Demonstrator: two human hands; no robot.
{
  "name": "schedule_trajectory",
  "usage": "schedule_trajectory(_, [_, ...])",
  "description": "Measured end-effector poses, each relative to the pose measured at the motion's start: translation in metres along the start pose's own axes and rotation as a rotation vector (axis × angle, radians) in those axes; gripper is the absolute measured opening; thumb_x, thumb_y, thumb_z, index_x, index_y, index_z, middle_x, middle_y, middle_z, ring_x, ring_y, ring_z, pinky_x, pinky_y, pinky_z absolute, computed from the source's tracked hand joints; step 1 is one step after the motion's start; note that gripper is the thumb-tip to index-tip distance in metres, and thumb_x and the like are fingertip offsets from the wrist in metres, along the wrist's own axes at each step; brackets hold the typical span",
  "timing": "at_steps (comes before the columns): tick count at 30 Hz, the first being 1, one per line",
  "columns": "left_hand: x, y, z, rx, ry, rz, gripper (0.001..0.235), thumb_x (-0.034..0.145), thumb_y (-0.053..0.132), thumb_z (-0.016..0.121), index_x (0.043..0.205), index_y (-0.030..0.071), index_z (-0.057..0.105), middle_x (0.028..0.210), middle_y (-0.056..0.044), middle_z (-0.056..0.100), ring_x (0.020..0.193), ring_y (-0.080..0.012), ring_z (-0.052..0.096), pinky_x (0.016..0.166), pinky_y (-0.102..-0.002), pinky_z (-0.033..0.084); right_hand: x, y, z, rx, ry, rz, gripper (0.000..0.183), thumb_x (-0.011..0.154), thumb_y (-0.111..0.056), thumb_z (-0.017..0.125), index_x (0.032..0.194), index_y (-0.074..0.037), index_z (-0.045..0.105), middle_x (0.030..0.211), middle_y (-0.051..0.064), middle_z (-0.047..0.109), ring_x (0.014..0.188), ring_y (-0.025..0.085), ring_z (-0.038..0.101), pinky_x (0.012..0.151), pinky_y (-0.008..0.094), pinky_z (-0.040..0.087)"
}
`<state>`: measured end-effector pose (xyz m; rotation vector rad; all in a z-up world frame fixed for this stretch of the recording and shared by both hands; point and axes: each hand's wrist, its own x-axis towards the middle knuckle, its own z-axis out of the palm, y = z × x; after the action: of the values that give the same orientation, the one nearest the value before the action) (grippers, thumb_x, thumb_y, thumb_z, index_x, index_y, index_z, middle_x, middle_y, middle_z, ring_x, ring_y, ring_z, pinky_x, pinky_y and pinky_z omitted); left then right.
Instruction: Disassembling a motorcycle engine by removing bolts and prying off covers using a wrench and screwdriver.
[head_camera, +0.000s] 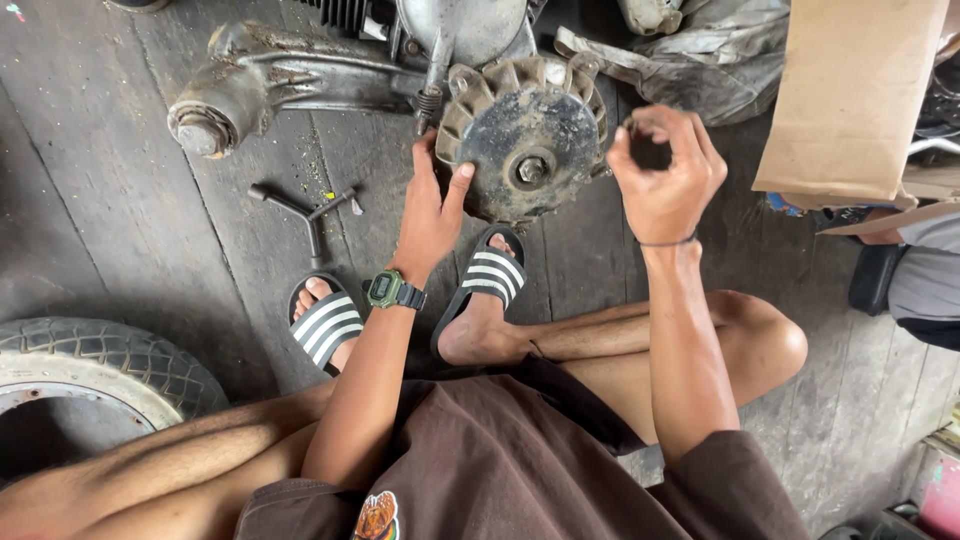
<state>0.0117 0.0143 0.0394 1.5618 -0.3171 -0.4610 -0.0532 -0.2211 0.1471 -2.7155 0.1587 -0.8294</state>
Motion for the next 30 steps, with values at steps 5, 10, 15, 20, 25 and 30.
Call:
schedule_trajectory(5, [0.001,0.006,0.0,0.08,0.025,-0.051,0.058,0.105,0.037,0.049,0.143,-0.003,0.032,0.129,-0.029,0.062,0.109,-0.0387,0.067,0.094,-0.048,0.05,0.044,-0.016,0.029,0.105,-0.089,0.022,0.026,0.077,0.016,0.079,0.099,0.006,0.07,0.088,0.011,0.067,0.071,0.021,0.062,0.069,0.032,0.054])
schedule_trajectory(10, [0.004,0.006,-0.004,0.054,0.001,-0.035,0.056,0.105,0.038,0.048,0.141,-0.002,0.032,0.125,-0.028,0.064,0.104,-0.0374,0.069,0.091,-0.047,0.052,0.05,-0.012,0.036,0.135,-0.154,0.021,0.023,0.081,0.016,0.079,0.101,0.009,0.071,0.093,0.013,0.067,0.076,0.022,0.062,0.072,0.032,0.054])
schedule_trajectory(15, [0.005,0.009,-0.005,0.03,-0.023,-0.061,0.056,0.104,0.035,0.05,0.142,-0.002,0.033,0.126,-0.028,0.063,0.106,-0.0375,0.069,0.092,-0.046,0.052,0.054,-0.011,0.029,0.127,-0.221,0.034,0.019,0.086,0.013,0.081,0.104,0.011,0.074,0.101,0.015,0.068,0.082,0.024,0.063,0.075,0.033,0.053])
schedule_trajectory(20, [0.008,0.018,-0.01,0.033,-0.042,-0.124,0.058,0.103,0.036,0.049,0.142,-0.003,0.033,0.13,-0.03,0.062,0.112,-0.0398,0.067,0.096,-0.048,0.05,0.064,-0.018,0.021,0.093,-0.364,0.09,0.026,0.086,0.012,0.081,0.111,0.012,0.074,0.105,0.017,0.071,0.086,0.023,0.066,0.079,0.033,0.056])
schedule_trajectory(25, [0.01,0.011,-0.01,0.006,-0.066,-0.147,0.057,0.104,0.035,0.052,0.144,-0.001,0.033,0.128,-0.033,0.061,0.115,-0.0498,0.063,0.095,-0.057,0.049,0.057,-0.01,0.026,0.053,-0.33,0.101,0.03,0.086,0.011,0.082,0.115,0.007,0.072,0.097,0.016,0.071,0.085,0.025,0.073,0.079,0.034,0.058])
schedule_trajectory(30, [0.013,0.01,-0.014,-0.02,-0.085,-0.171,0.057,0.105,0.035,0.054,0.143,-0.001,0.034,0.123,-0.036,0.061,0.114,-0.0596,0.059,0.092,-0.066,0.049,0.052,-0.012,0.035,-0.038,-0.262,0.094,0.025,0.087,0.008,0.085,0.108,-0.001,0.076,0.094,0.01,0.071,0.083,0.024,0.075,0.079,0.032,0.059])
